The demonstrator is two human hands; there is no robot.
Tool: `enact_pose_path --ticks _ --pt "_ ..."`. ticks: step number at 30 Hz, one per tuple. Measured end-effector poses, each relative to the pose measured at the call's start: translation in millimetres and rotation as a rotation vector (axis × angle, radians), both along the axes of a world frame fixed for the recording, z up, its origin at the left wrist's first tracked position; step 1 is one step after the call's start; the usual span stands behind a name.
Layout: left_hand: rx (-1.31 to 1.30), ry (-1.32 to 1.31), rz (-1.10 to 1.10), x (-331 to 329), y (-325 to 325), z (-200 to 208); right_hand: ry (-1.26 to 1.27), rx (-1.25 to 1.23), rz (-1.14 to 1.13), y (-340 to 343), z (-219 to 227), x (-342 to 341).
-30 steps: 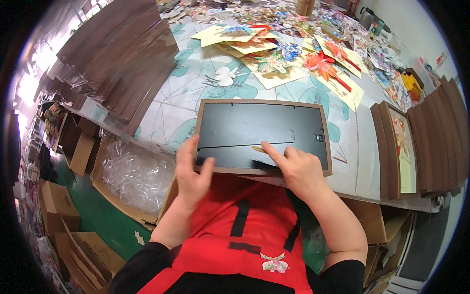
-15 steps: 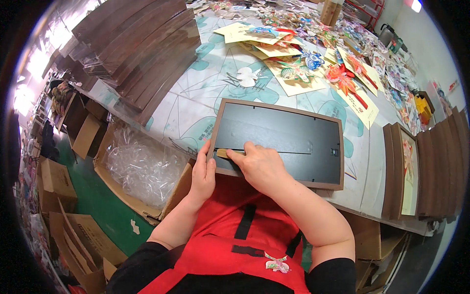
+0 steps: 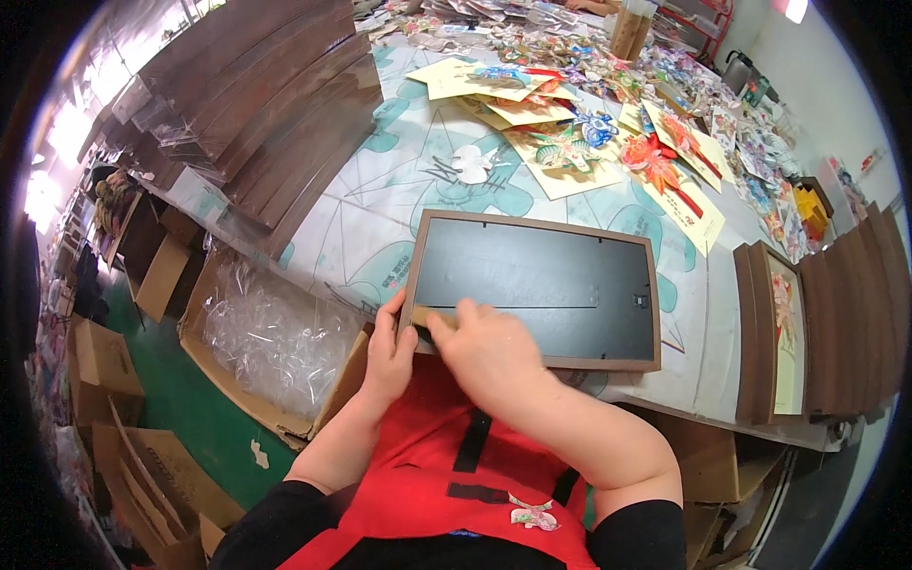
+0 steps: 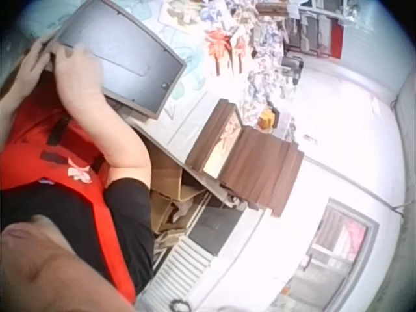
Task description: The person assembles wooden frames by inserting a decorative paper cutout into a frame, placing a backing board, and securing the back panel. They use a small wooden stick to press the backing into place and wrap the finished frame in plastic film.
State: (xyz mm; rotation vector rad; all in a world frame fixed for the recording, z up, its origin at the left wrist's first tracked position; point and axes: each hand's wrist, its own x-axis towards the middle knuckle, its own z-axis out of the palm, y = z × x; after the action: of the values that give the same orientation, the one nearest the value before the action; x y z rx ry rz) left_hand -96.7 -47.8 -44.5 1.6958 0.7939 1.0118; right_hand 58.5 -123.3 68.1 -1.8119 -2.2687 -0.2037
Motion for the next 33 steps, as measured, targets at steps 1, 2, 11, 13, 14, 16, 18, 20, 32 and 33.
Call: enact_pose_path --ticks 1,2,11,13,14,16,18,20,32,33 --pt "-0.077 -0.077 -0.027 -1 3 -1 0.057 0.035 -0.087 3 2 10" --pt "-0.155 -0.153 -0.054 -2 7 -2 0.115 0.071 -0.174 10 1 21" --pt "-0.035 0.104 -0.047 20 40 3 0.204 -0.178 -0.427 50 -29 72" --pt "-0.038 0.102 -0.051 18 38 8 0.209 -0.167 -0.408 55 -28 68" --pt "-0.040 0.102 -0.053 17 38 10 0.192 -0.164 -0.415 55 -30 66" --pt "-0.018 0.125 -0.056 17 38 11 0.151 -0.153 -0.432 55 -32 62" --pt "-0.006 0.140 -0.064 16 39 12 0.217 -0.159 -0.492 57 -30 58" --pt "-0.003 0.147 -0.079 15 39 13 0.432 -0.163 -0.437 61 -34 69" --pt "0.008 0.149 -0.047 19 39 7 0.181 0.074 -0.742 -20 -41 152" --pt "0.012 0.155 -0.045 18 39 6 0.170 0.074 -0.769 -24 -43 155"
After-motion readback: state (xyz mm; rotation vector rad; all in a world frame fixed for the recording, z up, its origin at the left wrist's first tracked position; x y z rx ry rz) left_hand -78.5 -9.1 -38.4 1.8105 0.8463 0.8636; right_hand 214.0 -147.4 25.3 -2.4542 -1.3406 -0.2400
